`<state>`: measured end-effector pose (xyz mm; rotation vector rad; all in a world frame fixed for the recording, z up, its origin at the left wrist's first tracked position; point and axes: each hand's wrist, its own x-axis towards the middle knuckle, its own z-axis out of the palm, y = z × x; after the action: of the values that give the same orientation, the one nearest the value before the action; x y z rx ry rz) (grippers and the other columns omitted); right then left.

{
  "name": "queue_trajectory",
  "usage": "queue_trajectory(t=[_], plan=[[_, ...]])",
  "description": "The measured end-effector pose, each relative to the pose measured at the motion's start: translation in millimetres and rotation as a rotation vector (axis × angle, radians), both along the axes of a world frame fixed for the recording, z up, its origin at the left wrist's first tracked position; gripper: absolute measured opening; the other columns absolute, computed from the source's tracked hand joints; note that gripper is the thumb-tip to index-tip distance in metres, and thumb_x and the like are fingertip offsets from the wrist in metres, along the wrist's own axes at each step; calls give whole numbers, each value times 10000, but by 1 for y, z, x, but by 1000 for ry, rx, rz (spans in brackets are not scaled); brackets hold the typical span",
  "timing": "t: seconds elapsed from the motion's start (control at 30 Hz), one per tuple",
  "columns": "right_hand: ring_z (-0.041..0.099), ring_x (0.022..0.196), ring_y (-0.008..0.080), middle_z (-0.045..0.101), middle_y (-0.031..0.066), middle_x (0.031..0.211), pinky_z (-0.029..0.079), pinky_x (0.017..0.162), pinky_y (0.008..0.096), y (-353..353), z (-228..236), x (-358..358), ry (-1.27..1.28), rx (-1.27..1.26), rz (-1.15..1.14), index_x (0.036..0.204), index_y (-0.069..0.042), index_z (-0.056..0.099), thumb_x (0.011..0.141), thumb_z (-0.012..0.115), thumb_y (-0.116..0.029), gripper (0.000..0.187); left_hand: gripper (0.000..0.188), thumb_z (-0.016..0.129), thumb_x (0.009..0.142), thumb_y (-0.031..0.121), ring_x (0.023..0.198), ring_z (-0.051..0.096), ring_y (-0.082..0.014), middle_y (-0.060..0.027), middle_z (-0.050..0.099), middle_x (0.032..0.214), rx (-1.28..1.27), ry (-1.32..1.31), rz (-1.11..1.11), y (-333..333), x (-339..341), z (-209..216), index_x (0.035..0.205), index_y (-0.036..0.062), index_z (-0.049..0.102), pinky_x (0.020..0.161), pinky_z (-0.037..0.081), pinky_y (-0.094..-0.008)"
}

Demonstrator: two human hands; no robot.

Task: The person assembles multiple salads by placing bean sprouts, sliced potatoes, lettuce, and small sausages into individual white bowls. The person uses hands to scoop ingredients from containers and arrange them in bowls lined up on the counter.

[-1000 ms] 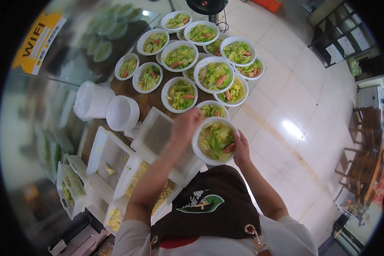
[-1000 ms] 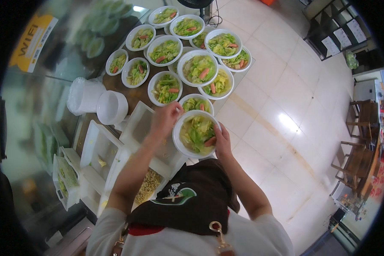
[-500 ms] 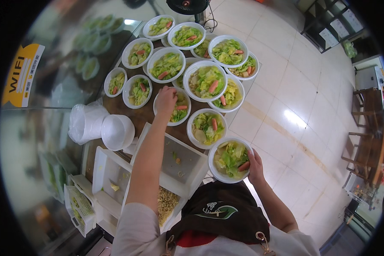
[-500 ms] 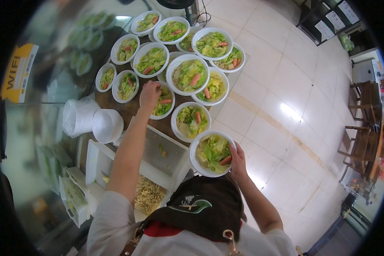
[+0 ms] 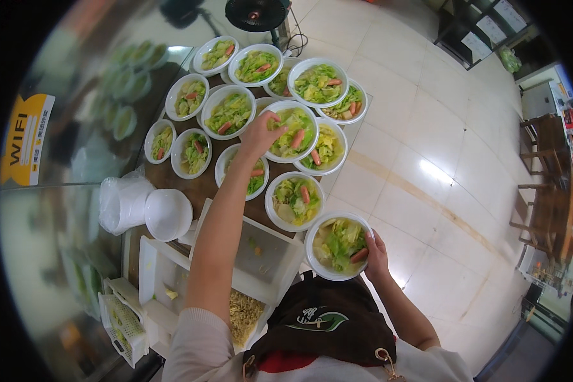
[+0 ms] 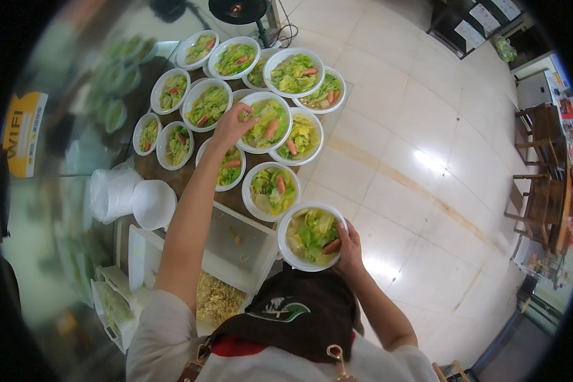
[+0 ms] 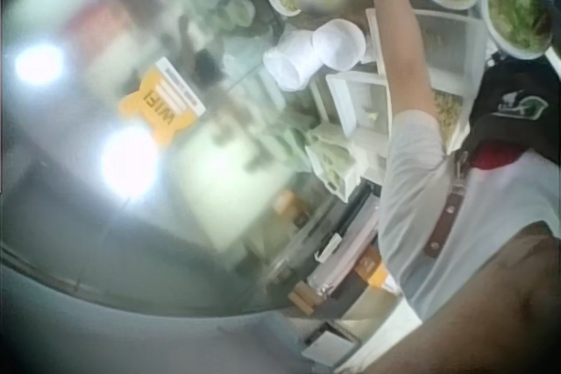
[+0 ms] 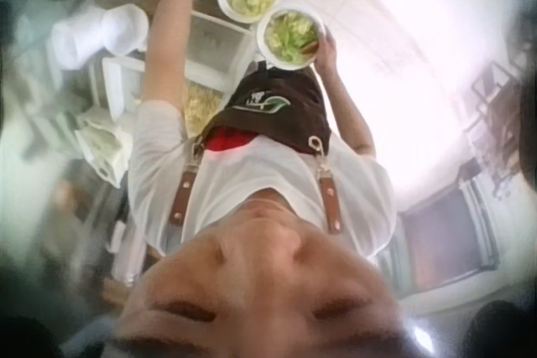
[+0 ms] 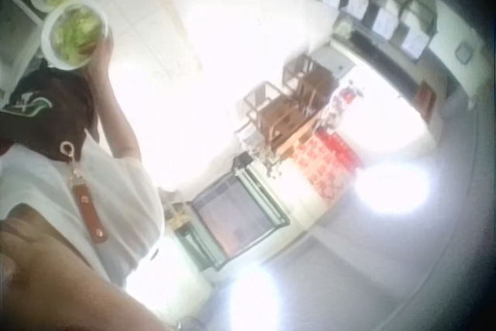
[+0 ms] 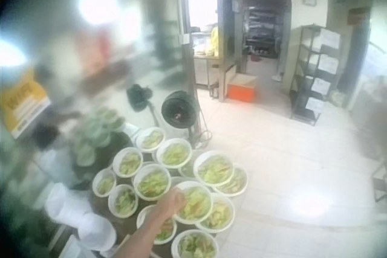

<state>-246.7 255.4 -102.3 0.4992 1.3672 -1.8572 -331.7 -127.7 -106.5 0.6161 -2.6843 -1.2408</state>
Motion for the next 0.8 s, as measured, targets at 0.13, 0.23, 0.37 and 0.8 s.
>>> queue_trajectory(t=[0.13, 0.23, 0.37, 0.8], plan=[[520, 451, 140, 617, 77, 852, 459, 468, 251, 4, 2, 0, -14, -3, -76, 1201, -20, 492, 941, 449, -232, 338, 315, 677, 736, 257, 860, 570, -323, -157, 604, 894, -231, -77, -113, 4, -15, -38, 948, 52, 568, 744, 448, -396], [515, 455, 135, 615, 77, 845, 456, 467, 246, 7, 6, -2, -8, -24, -103, 1185, -16, 500, 942, 447, -234, 330, 307, 678, 728, 242, 871, 569, -332, -165, 606, 915, -304, -40, -132, 2, -16, -48, 928, 41, 559, 749, 448, -400], [511, 456, 132, 616, 77, 843, 458, 472, 243, 13, 1, -5, 34, -9, -85, 1188, -14, 498, 944, 443, -230, 331, 280, 666, 739, 215, 861, 569, -343, -178, 599, 897, -207, 17, -71, -4, -17, -35, 916, 30, 552, 743, 451, -405], [548, 474, 131, 627, 73, 900, 466, 477, 225, 21, -13, -6, 47, -25, -65, 1194, -17, 499, 946, 444, -248, 343, 311, 651, 732, 147, 951, 549, -312, -105, 554, 1061, -462, -69, -366, 7, -42, -24, 1011, 76, 534, 780, 461, -411]])
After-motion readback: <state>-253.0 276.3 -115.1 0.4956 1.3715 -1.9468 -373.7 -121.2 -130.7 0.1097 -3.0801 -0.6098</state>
